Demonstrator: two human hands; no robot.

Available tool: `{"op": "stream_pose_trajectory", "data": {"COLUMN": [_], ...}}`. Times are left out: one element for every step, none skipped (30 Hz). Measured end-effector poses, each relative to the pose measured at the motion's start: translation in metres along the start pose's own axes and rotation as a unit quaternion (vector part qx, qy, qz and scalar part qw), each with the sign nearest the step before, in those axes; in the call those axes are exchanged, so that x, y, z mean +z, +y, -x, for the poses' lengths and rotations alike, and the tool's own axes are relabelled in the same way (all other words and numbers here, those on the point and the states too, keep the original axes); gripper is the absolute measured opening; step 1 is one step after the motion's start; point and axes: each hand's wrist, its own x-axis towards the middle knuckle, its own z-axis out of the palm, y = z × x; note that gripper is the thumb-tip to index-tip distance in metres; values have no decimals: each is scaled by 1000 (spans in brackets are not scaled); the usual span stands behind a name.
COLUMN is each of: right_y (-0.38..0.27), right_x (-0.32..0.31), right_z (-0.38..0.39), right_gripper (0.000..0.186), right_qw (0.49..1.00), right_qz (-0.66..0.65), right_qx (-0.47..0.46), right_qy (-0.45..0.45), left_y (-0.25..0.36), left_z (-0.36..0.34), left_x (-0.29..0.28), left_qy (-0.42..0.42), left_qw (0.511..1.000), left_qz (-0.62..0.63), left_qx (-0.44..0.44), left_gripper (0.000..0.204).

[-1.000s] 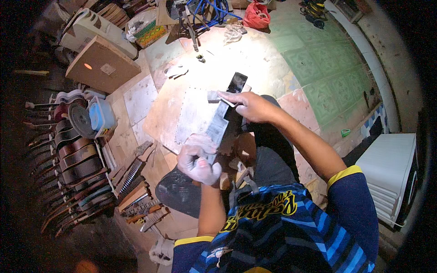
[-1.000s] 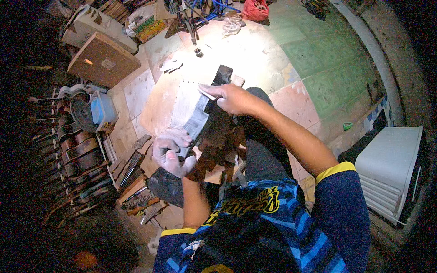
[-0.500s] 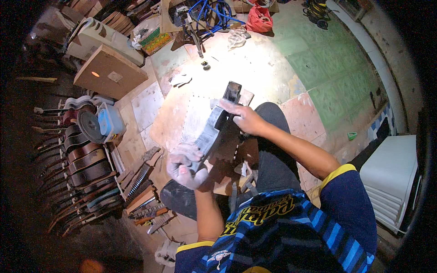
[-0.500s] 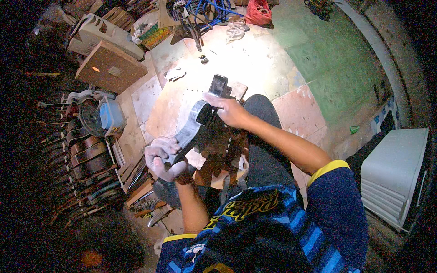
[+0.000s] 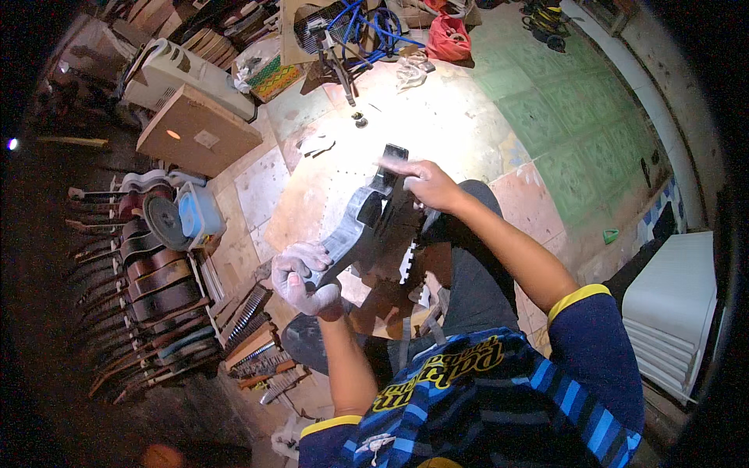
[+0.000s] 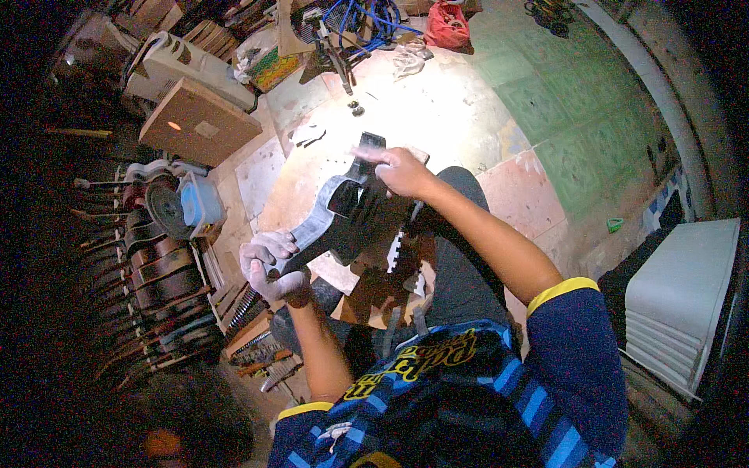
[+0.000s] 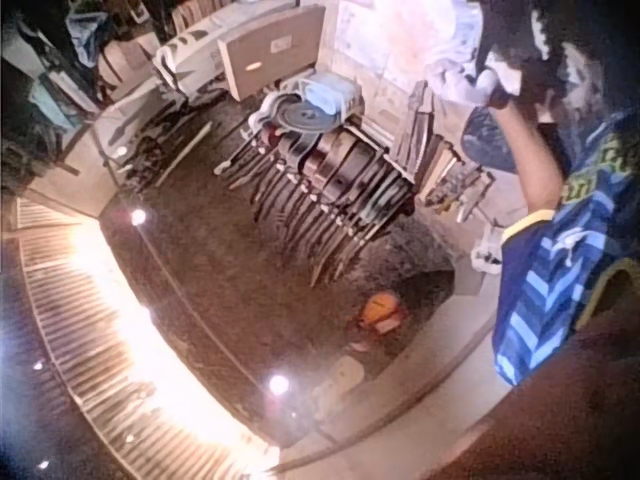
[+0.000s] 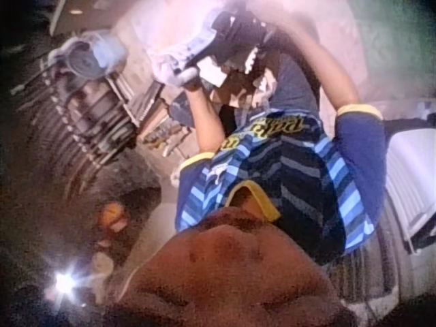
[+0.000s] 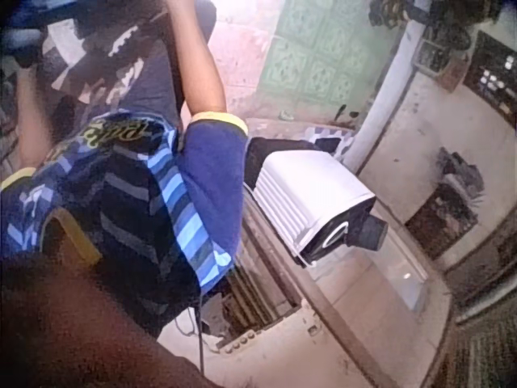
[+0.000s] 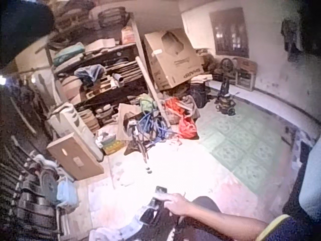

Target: The person sands the surface and edges of a wooden electric guitar body using a sanding block, turning the body over and wiping it down to check the finish.

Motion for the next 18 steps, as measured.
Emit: {"op": "stream_pose_trajectory", "data": {"right_y": [30, 34, 30, 49, 43, 33, 27, 22, 18, 13, 29, 23, 17, 7, -8, -23, -22, -26], "right_x": [2, 9, 25, 47, 45, 42, 24, 21, 19, 17, 14, 25, 43, 56, 55, 52, 45, 42], "right_z": [-6, 1, 10, 21, 18, 16, 15, 12, 11, 9, 9, 10, 15, 21, 21, 20, 23, 23], "right_gripper": [51, 52, 54, 60, 62, 64, 62, 61, 60, 59, 58, 59, 61, 64, 66, 69, 71, 74], "right_qw": [928, 941, 946, 941, 985, 997, 945, 965, 980, 990, 982, 988, 990, 994, 995, 992, 992, 993], "right_qz": [287, 305, 317, 296, 152, 13, -273, -217, -157, -94, 125, 126, 127, 45, -36, -42, -31, -23], "right_qx": [-168, -82, -1, -84, -14, 70, 179, 147, 117, 92, -56, -9, 38, 33, 82, 110, 116, 119], "right_qy": [170, 118, 63, 138, 78, 43, -26, -6, 19, 48, 130, 93, 55, 91, 54, 32, 25, 9], "left_y": [0, -1, 2, -4, -5, -2, 0, 2, 2, 1, 0, 0, -1, 2, 3, 6, 3, 4], "left_z": [2, 4, 3, 5, 6, 4, 3, 4, 6, 7, 9, 10, 13, 14, 16, 17, 17, 22], "left_x": [4, 5, 3, 5, -1, -5, -8, -6, -5, -4, 5, 6, 7, 10, 7, 3, 7, 8], "left_qy": [-1, 9, 20, 14, 15, 24, 32, 25, 25, 23, 16, 13, 12, 19, 29, 25, 23, -15], "left_qw": [1000, 1000, 1000, 1000, 1000, 1000, 999, 999, 999, 999, 999, 999, 999, 999, 999, 998, 997, 999], "left_qz": [0, -9, -23, -1, -3, 12, 27, 24, 23, 19, 22, 25, 24, 32, 33, 47, 50, 34], "left_qx": [-3, -2, 4, -4, 0, 1, 1, -10, -10, -13, -19, -18, -18, -21, -24, -41, -45, -36], "left_gripper": [29, 28, 28, 29, 29, 29, 29, 29, 29, 28, 28, 27, 27, 26, 26, 24, 24, 23]}}
